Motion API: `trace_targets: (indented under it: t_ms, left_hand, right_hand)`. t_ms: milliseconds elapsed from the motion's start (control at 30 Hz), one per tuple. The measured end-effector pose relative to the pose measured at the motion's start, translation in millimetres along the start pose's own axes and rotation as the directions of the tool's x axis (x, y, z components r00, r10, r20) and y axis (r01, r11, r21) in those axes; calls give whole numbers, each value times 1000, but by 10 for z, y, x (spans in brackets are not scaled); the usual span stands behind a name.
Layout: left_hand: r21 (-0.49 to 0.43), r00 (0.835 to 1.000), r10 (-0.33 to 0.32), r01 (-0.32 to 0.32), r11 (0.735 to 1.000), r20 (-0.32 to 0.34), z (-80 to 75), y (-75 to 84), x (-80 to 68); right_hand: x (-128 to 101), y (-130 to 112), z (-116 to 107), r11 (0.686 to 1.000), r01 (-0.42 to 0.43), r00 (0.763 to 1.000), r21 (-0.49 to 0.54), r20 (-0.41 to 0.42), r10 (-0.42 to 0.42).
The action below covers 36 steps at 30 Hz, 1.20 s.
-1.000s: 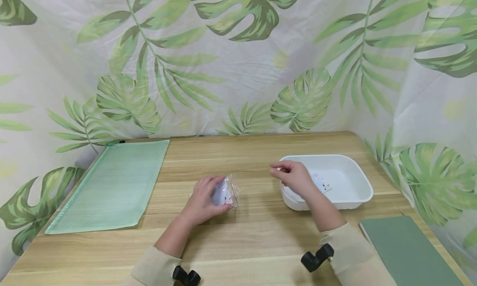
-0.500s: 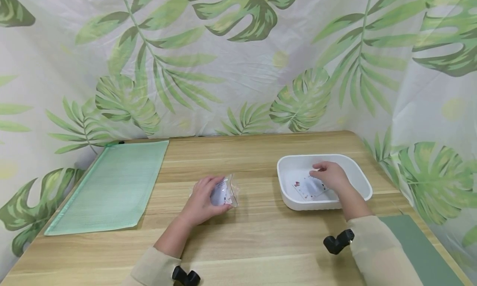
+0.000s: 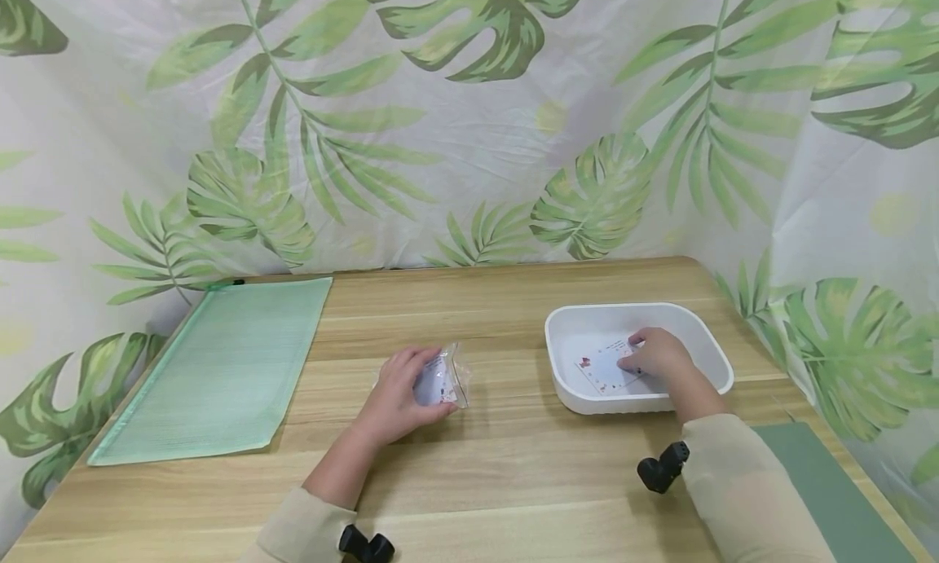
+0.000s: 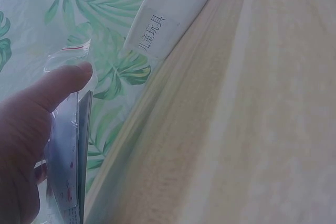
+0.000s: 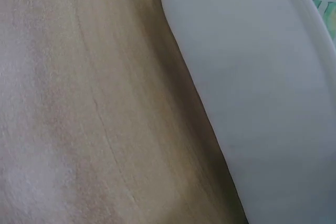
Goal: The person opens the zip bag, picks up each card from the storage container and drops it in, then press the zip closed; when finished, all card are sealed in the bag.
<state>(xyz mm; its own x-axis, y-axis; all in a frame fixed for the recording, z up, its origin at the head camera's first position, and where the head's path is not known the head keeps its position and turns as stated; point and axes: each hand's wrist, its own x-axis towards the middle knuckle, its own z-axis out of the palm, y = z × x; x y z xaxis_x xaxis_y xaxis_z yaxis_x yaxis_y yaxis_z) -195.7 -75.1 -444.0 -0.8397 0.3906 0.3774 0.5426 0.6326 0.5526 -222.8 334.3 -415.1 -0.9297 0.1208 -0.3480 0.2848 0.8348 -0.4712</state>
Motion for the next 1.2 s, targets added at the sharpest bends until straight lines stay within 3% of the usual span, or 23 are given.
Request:
trace_targets:
  t_ms: [267, 533, 867, 1100, 1200]
  left_hand:
    - [-16, 1000, -11, 11, 1000, 1, 4, -9, 1]
    - [-7, 1000, 0, 0, 1000, -6, 1, -8, -11]
    - [-20, 1000, -3, 2, 1000, -7, 6, -21, -1]
    - [-28, 1000, -2, 2, 1000, -3, 9, -33, 2]
    - [-23, 1000, -1, 1, 1000, -4, 4, -29, -1]
  right_hand:
    - [12, -22, 2, 999, -42, 999, 26, 7, 41]
    - [-4, 12, -45, 988, 5, 999, 155, -53, 3]
    - [-101, -47, -164, 944, 171, 983, 283, -120, -142]
    - [-251, -167, -193, 914, 215, 968, 343, -199, -153]
    - [-328, -207, -196, 873, 256, 953, 414, -259, -157]
